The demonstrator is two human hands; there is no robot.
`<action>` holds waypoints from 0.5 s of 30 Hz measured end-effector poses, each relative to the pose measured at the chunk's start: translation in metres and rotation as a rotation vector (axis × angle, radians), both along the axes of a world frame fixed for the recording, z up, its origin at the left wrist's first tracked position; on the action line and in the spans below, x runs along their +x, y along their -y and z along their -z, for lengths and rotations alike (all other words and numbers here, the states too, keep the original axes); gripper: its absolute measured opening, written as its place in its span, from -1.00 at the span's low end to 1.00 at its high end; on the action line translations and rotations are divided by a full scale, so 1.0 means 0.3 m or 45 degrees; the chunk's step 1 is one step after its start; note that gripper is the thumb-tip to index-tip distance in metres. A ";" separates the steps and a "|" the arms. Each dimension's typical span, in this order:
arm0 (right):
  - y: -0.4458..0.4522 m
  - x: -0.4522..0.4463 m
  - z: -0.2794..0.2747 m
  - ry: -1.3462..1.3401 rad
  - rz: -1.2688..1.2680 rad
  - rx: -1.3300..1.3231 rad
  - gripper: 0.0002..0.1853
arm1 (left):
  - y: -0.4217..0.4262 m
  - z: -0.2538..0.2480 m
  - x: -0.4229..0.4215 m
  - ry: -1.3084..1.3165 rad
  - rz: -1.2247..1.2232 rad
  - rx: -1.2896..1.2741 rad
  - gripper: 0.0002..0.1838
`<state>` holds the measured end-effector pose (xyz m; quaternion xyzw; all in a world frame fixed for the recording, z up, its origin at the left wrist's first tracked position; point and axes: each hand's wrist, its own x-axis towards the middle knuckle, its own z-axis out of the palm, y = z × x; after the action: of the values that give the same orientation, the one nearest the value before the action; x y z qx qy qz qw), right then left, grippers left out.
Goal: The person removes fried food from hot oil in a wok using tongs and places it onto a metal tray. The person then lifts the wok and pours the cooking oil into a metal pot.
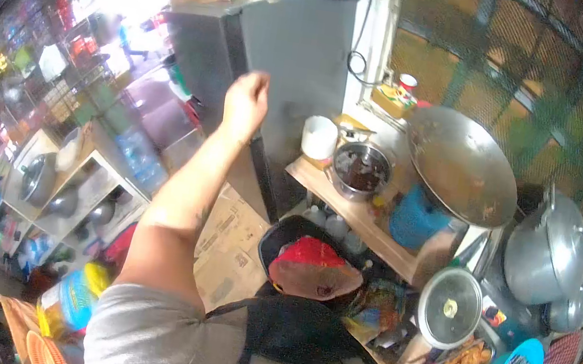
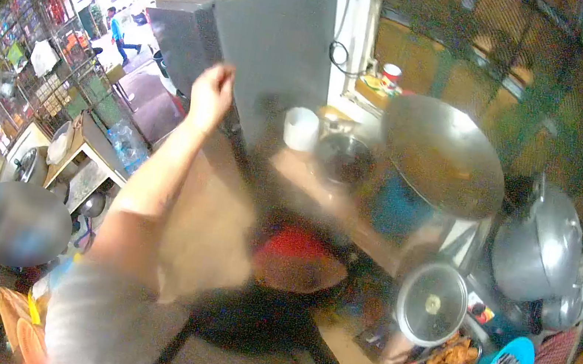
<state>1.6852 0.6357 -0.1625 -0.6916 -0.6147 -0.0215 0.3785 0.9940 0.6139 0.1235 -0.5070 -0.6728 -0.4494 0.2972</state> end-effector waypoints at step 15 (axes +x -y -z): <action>-0.120 -1.177 0.084 0.191 -0.851 -0.614 -0.38 | -0.364 -0.567 -1.014 0.161 -0.544 -0.729 -0.30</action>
<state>1.3320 0.6718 -0.1878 -0.5195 -0.8186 0.1967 0.1462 0.6898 0.7231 0.2937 -0.3888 -0.8792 -0.2010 0.1884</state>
